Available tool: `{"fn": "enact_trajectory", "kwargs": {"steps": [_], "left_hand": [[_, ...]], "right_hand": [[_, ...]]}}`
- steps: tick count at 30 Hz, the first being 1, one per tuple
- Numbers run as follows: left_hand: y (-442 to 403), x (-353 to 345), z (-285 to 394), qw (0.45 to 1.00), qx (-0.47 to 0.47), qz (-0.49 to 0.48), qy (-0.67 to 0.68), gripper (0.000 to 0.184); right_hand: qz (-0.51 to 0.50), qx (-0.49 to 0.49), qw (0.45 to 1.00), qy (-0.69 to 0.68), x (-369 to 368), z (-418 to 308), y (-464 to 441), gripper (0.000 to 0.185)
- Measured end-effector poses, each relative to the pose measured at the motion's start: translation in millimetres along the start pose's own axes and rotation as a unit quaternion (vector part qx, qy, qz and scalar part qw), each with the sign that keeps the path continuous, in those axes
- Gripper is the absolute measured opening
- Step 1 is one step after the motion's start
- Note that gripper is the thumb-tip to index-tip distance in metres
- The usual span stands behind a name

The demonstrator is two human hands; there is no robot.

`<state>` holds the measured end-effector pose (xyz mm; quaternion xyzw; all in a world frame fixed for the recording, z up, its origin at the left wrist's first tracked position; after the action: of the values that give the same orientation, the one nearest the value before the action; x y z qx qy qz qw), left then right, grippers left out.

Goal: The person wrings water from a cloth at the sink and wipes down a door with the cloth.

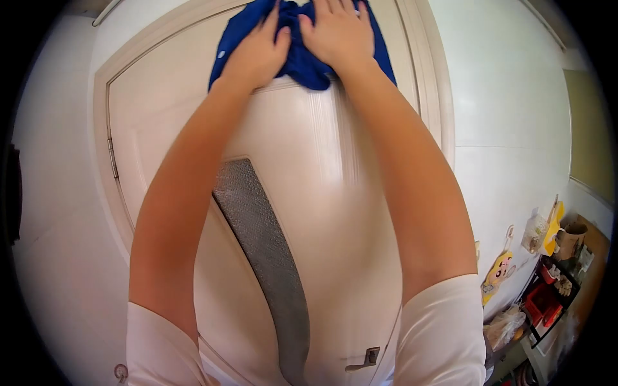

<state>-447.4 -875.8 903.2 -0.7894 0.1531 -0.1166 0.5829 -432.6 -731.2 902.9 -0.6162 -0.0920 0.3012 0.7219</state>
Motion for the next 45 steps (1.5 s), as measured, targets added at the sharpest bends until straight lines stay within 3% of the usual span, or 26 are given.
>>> {"fn": "enact_trajectory", "kwargs": {"steps": [1, 3, 5, 7, 8, 9, 15, 17, 20, 26, 29, 33, 38, 41, 45], "left_hand": [[3, 14, -7, 0.997, 0.047, -0.053, -0.013, 0.066], [8, 10, -43, 0.988, -0.059, 0.083, -0.120, 0.059], [28, 20, -49, 0.996, -0.008, 0.028, -0.081, 0.056], [53, 31, -46, 0.999, 0.021, 0.012, -0.032, 0.054], [66, 30, -47, 0.999, 0.011, 0.017, -0.048, 0.053], [74, 30, -48, 0.994, -0.059, 0.082, -0.047, 0.053], [44, 27, -79, 0.998, 0.013, 0.036, -0.050, 0.058], [30, 30, -84, 0.996, 0.045, 0.026, -0.079, 0.057], [9, 25, -85, 0.987, 0.077, 0.043, -0.137, 0.058], [-36, -6, -35, 0.986, 0.101, 0.024, -0.133, 0.073], [-51, -17, 18, 0.993, 0.090, 0.009, -0.082, 0.069], [-65, -44, 70, 1.000, 0.021, 0.014, 0.006, 0.077], [-69, -70, 121, 0.999, -0.006, -0.026, 0.040, 0.071], [-49, -81, 146, 0.994, -0.073, 0.014, 0.081, 0.068], [-10, -106, 156, 0.988, -0.075, -0.051, 0.129, 0.065]], "right_hand": [[-0.002, 0.019, 1.000, 0.013, -11, -9, -6, 0.061], [0.004, 0.050, 0.999, 0.000, -32, -24, -11, 0.060], [-0.054, 0.091, 0.994, -0.040, -39, -48, -4, 0.058], [-0.010, 0.191, 0.980, -0.052, -51, -63, 14, 0.051], [-0.020, 0.207, 0.977, -0.053, -52, -69, 21, 0.051], [-0.025, 0.222, 0.973, -0.052, -53, -72, 24, 0.050], [-0.014, 0.223, 0.973, -0.064, -70, -80, -15, 0.052], [-0.107, 0.199, 0.971, -0.074, -67, -82, -36, 0.056], [-0.103, 0.155, 0.981, -0.057, -64, -69, -51, 0.056], [-0.067, 0.092, 0.993, 0.015, -43, 6, -69, 0.057], [-0.054, 0.046, 0.996, 0.050, -14, 54, -67, 0.058], [-0.042, -0.009, 0.995, 0.092, 23, 119, -55, 0.058], [-0.047, 0.011, 0.992, 0.118, 55, 150, -24, 0.056], [-0.033, 0.024, 0.993, 0.108, 64, 153, 0, 0.054], [-0.016, 0.055, 0.994, 0.092, 84, 136, 55, 0.050]]}}
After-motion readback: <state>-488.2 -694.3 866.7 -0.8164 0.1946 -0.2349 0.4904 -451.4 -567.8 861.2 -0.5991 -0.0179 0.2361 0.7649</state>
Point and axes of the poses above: each hand's wrist, its own y-axis away from the middle knuckle, its own x-axis out of the back of the hand, z = x × y, the point moved 6 cm from there along -y, towards the middle knuckle, and after that the axes turned 15 degrees about -y, right-handed, at the moved point
